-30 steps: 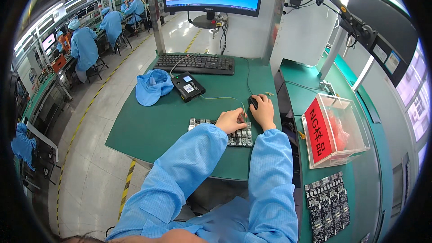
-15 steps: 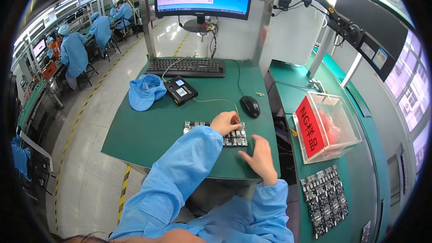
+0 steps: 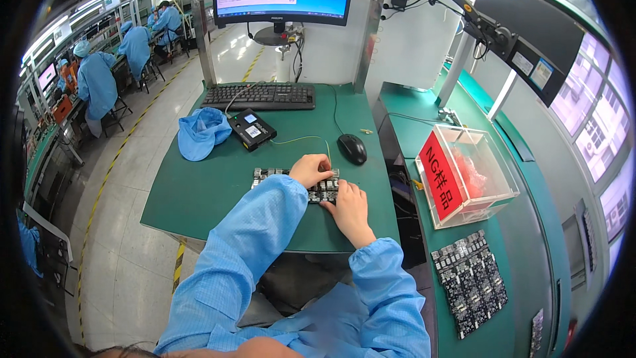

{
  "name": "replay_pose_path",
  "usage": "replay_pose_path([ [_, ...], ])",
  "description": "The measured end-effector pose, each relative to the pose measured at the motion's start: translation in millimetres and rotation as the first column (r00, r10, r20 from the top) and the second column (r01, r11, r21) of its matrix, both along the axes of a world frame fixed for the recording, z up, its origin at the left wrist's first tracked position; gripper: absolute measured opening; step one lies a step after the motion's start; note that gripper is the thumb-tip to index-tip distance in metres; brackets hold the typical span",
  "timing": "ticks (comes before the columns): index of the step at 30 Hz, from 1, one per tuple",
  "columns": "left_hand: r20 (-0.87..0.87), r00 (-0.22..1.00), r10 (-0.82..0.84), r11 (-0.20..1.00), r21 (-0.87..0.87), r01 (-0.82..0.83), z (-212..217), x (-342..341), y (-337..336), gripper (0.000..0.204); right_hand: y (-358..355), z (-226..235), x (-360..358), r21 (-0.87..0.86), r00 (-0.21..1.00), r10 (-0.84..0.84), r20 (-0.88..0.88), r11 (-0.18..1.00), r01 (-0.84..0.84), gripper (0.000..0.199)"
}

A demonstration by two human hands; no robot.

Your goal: Inspect and test individual components on a grid of printed circuit boards at an assembly station.

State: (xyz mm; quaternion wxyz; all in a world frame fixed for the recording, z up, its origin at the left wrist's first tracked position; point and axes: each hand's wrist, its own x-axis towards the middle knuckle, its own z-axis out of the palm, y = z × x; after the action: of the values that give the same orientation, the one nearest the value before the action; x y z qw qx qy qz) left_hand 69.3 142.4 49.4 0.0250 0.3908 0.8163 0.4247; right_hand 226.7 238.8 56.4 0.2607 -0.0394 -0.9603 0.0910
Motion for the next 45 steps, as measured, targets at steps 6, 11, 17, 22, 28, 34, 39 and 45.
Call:
replay_pose_path([
  [6, -0.013, 0.999, 0.036, 0.998, -0.042, -0.036, -0.7, -27.2, -13.1, 0.019, -9.4, 2.4, -29.0, 0.018, 0.999, 0.021, 0.028, 1.0, -0.021, 0.055],
  [11, 0.011, 0.998, 0.063, 0.998, 0.025, -0.063, -3.2, -41.7, -14.7, 0.019, -10.2, 4.7, -51.3, 0.055, 0.999, -0.003, 0.052, 0.998, 0.0, 0.055],
  [17, 0.034, 0.998, 0.046, 0.994, 0.094, -0.049, -6.1, -45.4, -11.8, 0.019, -5.5, 22.9, -4.8, -0.09, 0.979, -0.026, -0.201, 0.996, 0.008, 0.057],
  [22, 0.07, 0.997, 0.022, 0.994, 0.107, -0.029, -6.6, -46.6, -15.7, 0.02, 22.1, 28.7, 121.1, -0.151, 0.857, -0.448, -0.254, 0.894, 0.422, 0.046],
  [28, 0.082, 0.996, 0.03, 0.989, 0.141, -0.042, -10.9, -51.4, -12.0, 0.021, 115.3, -8.3, 296.6, 0.247, 0.216, -0.976, 0.029, 0.217, 0.944, 0.067],
  [34, 0.083, 0.996, 0.022, 0.984, 0.176, -0.037, -14.3, -51.7, -14.5, 0.023, 145.7, -27.4, 308.5, 0.309, -0.099, -0.931, 0.352, 0.016, 0.951, 0.078],
  [39, 0.097, 0.995, -0.001, 0.986, 0.166, -0.015, -13.5, -48.1, -11.9, 0.025, 157.0, -25.6, 300.7, 0.261, -0.167, -0.901, 0.4, -0.063, 0.963, 0.083],
  [45, 0.093, 0.996, 0.014, 0.986, 0.162, -0.029, -15.7, -49.9, -9.6, 0.028, 169.0, -50.6, 295.8, 0.343, -0.138, -0.971, 0.194, -0.065, 0.937, 0.073],
])
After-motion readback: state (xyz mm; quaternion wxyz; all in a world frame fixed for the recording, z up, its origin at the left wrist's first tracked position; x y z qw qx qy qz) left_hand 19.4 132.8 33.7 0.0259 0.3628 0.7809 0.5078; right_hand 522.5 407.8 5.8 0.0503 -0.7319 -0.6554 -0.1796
